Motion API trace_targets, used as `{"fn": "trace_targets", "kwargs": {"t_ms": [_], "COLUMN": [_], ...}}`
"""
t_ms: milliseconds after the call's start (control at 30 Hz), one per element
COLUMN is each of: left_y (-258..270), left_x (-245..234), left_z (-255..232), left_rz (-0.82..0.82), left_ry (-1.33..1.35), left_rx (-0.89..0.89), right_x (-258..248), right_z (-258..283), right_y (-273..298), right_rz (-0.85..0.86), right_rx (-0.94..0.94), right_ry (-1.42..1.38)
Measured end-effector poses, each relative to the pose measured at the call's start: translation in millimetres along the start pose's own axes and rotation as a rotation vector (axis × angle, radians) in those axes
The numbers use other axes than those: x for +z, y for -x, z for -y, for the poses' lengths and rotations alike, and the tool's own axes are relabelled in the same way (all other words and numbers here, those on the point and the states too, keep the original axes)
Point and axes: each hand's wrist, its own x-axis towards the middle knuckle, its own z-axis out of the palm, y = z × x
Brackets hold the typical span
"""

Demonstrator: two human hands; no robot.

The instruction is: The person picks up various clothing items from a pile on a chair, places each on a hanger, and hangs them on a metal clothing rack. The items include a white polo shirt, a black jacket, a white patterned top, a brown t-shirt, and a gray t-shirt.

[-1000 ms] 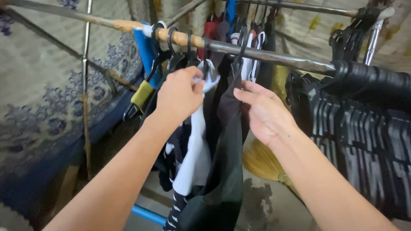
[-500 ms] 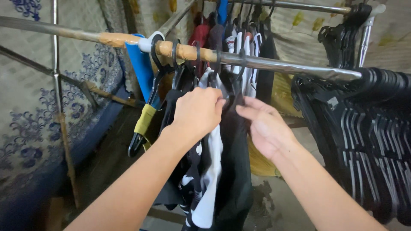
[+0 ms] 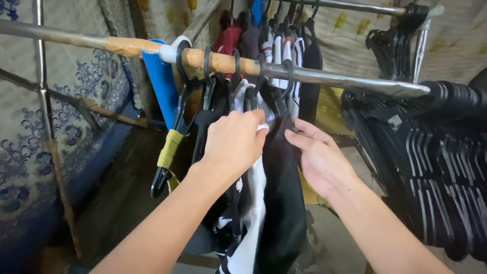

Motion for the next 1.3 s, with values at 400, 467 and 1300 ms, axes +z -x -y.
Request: {"fn": "trace_targets", "kwargs": {"t_ms": [400, 467, 1300], "left_y": [27, 30, 99], "left_x": [4, 6, 37], "left_z": [16, 22, -55], "left_rz": [-0.374, -0.402, -0.459], "left_ry": [0.268, 0.266, 0.115], "left_rx": [0.218, 0.223, 0.122], "right_x": [-15, -22, -105], "right_z": [3, 5, 42], "right_y": [22, 25, 99], "right_rz": [-0.104, -0.111, -0.033], "right_rx": [-0.017, -0.017, -0.175], "right_ry": [0.157, 0.18, 0.387]}}
